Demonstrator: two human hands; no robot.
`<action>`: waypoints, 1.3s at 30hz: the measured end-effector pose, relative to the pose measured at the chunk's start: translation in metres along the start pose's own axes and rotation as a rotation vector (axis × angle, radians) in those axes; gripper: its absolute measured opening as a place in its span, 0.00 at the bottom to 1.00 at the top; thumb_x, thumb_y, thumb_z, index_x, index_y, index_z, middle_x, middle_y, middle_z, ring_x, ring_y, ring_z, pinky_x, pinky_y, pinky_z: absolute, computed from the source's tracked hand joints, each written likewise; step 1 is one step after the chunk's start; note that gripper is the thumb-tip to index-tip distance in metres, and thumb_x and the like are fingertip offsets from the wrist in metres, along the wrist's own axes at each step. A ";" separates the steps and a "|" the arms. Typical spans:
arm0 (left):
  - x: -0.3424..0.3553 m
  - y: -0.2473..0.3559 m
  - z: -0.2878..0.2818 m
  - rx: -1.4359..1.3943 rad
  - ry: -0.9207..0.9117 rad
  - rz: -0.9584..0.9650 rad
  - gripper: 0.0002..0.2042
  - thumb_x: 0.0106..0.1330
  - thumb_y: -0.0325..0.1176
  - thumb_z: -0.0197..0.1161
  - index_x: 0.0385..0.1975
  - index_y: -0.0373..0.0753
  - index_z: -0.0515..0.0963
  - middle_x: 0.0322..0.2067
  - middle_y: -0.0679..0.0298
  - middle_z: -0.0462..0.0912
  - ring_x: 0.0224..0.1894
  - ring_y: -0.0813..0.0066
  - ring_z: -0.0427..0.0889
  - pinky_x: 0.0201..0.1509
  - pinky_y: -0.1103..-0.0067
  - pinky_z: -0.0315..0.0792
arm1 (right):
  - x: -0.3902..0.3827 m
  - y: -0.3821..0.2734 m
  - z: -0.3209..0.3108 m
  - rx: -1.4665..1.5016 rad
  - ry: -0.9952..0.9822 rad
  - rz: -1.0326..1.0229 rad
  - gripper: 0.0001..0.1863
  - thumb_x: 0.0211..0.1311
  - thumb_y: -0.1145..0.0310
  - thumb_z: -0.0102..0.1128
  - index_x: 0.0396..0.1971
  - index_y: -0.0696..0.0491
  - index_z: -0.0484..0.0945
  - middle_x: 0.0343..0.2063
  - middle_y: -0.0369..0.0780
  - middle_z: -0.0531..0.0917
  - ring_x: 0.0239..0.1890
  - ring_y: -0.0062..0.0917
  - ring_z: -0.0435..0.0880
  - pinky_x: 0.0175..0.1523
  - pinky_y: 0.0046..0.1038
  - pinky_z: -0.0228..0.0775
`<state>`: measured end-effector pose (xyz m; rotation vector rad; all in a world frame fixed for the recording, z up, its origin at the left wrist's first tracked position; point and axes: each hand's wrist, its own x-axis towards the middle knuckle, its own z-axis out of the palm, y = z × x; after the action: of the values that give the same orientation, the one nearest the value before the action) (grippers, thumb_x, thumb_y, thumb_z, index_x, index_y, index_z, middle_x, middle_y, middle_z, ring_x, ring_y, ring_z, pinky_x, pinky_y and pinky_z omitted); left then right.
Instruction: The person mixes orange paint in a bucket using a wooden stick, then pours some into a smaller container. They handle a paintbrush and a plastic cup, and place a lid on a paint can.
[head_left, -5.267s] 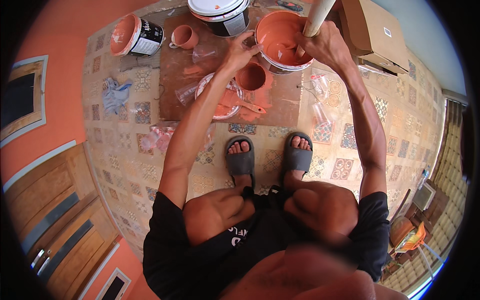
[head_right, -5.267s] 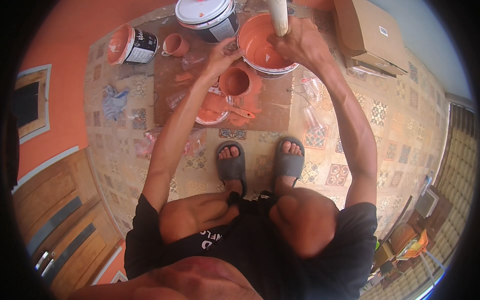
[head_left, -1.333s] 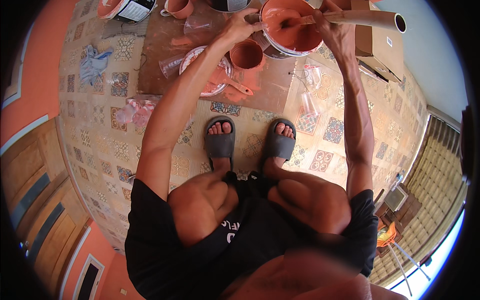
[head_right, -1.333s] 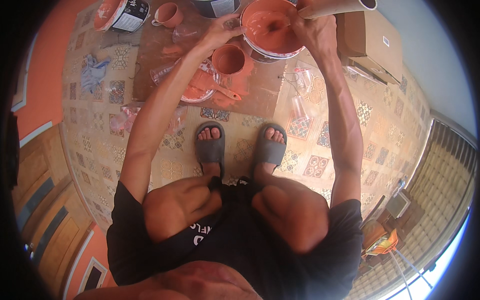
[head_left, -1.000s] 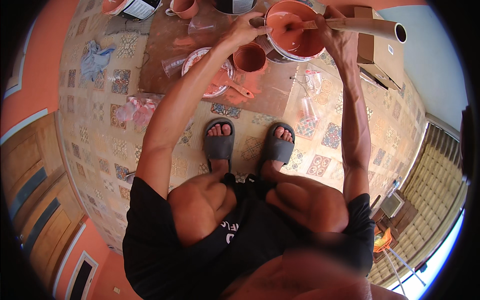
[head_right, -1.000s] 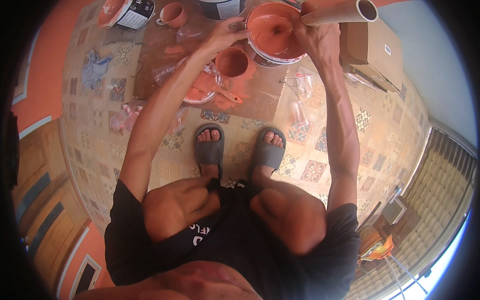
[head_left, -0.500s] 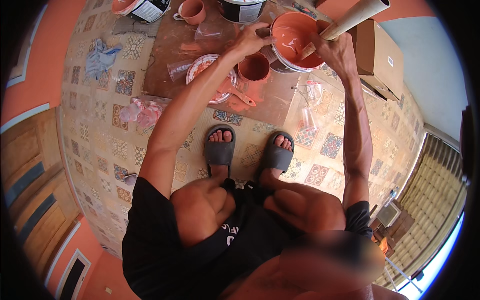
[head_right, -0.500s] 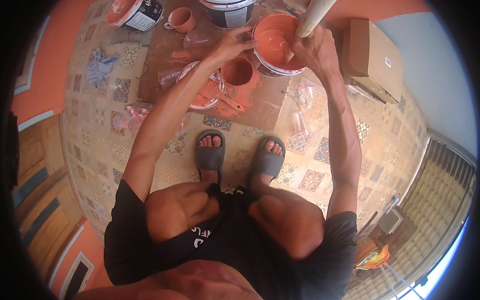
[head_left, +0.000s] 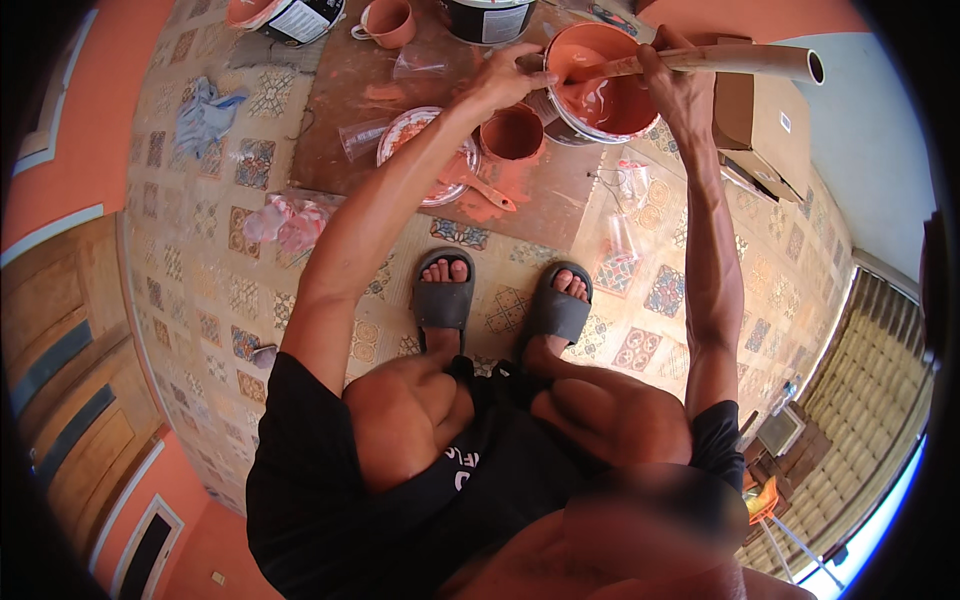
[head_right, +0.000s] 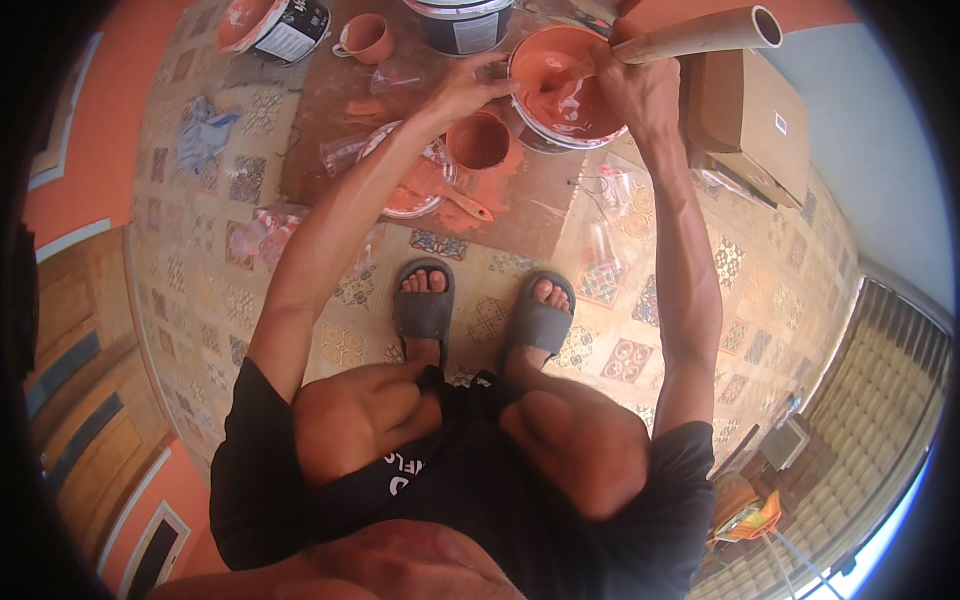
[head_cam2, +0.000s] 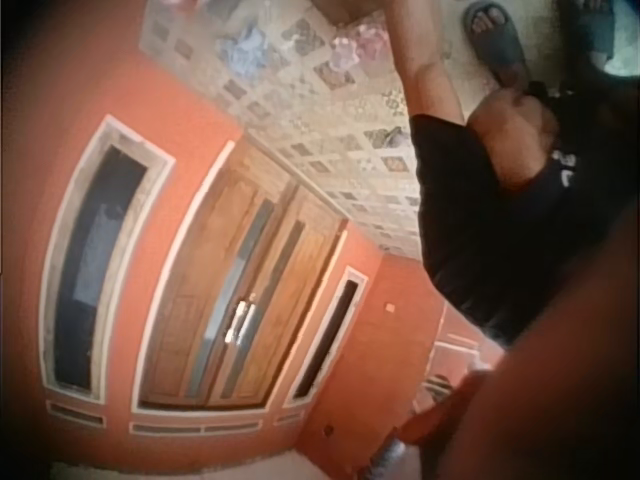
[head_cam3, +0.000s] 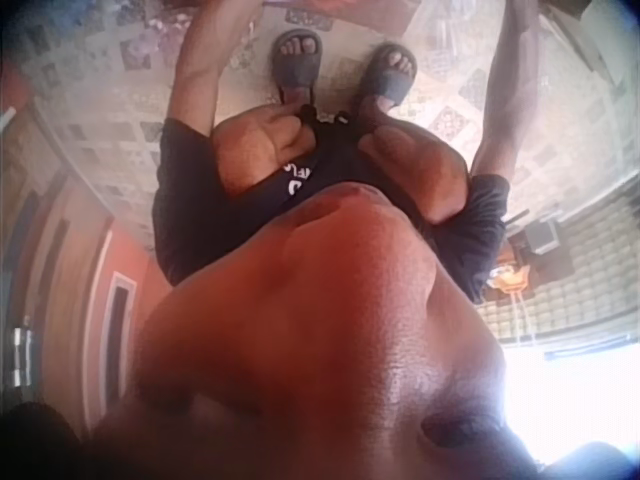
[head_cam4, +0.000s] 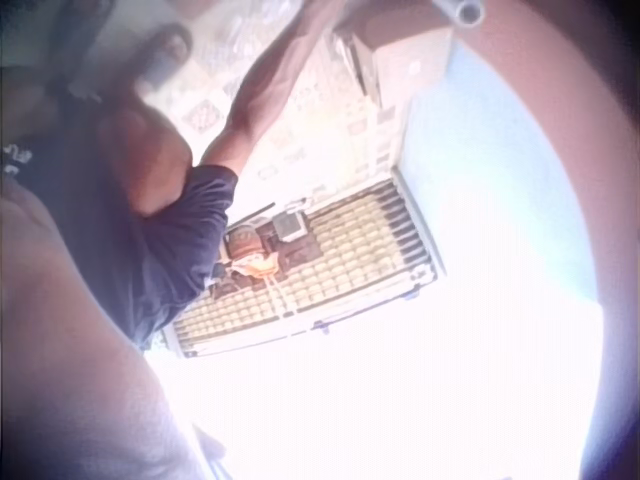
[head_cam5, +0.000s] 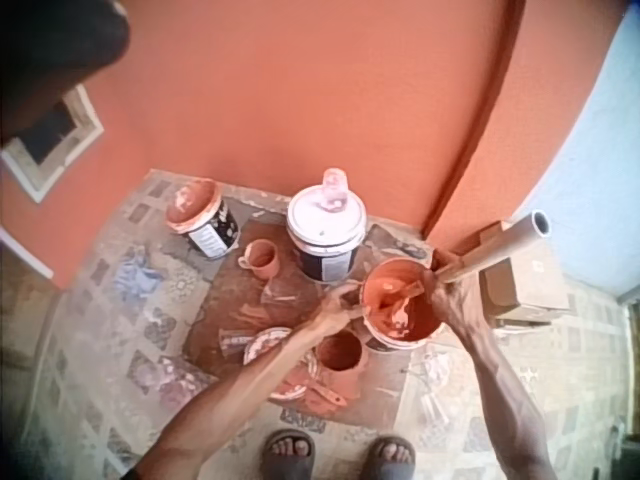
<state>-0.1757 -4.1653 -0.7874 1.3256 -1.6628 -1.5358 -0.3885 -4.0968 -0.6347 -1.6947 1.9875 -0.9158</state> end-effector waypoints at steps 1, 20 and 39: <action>0.000 -0.001 0.000 -0.001 0.009 0.029 0.37 0.55 0.45 0.82 0.64 0.39 0.77 0.38 0.55 0.88 0.40 0.68 0.86 0.47 0.72 0.80 | 0.001 0.000 0.000 -0.184 0.023 0.021 0.13 0.59 0.58 0.60 0.35 0.51 0.81 0.28 0.51 0.87 0.34 0.49 0.88 0.42 0.41 0.80; 0.000 0.001 -0.001 -0.012 -0.037 0.002 0.35 0.60 0.39 0.79 0.67 0.37 0.73 0.48 0.50 0.85 0.50 0.65 0.84 0.54 0.73 0.80 | 0.013 0.001 0.004 0.123 -0.008 -0.098 0.08 0.59 0.70 0.61 0.30 0.60 0.77 0.19 0.44 0.81 0.24 0.27 0.85 0.30 0.34 0.76; -0.001 0.000 0.000 -0.020 -0.011 -0.003 0.39 0.57 0.46 0.81 0.67 0.38 0.74 0.44 0.52 0.87 0.44 0.64 0.86 0.51 0.71 0.80 | 0.018 0.009 -0.008 -0.125 -0.235 -0.258 0.11 0.62 0.66 0.61 0.36 0.59 0.79 0.24 0.47 0.84 0.27 0.37 0.86 0.36 0.36 0.78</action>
<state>-0.1751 -4.1645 -0.7872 1.3117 -1.6494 -1.5600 -0.4042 -4.1119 -0.6326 -2.0605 1.7313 -0.6452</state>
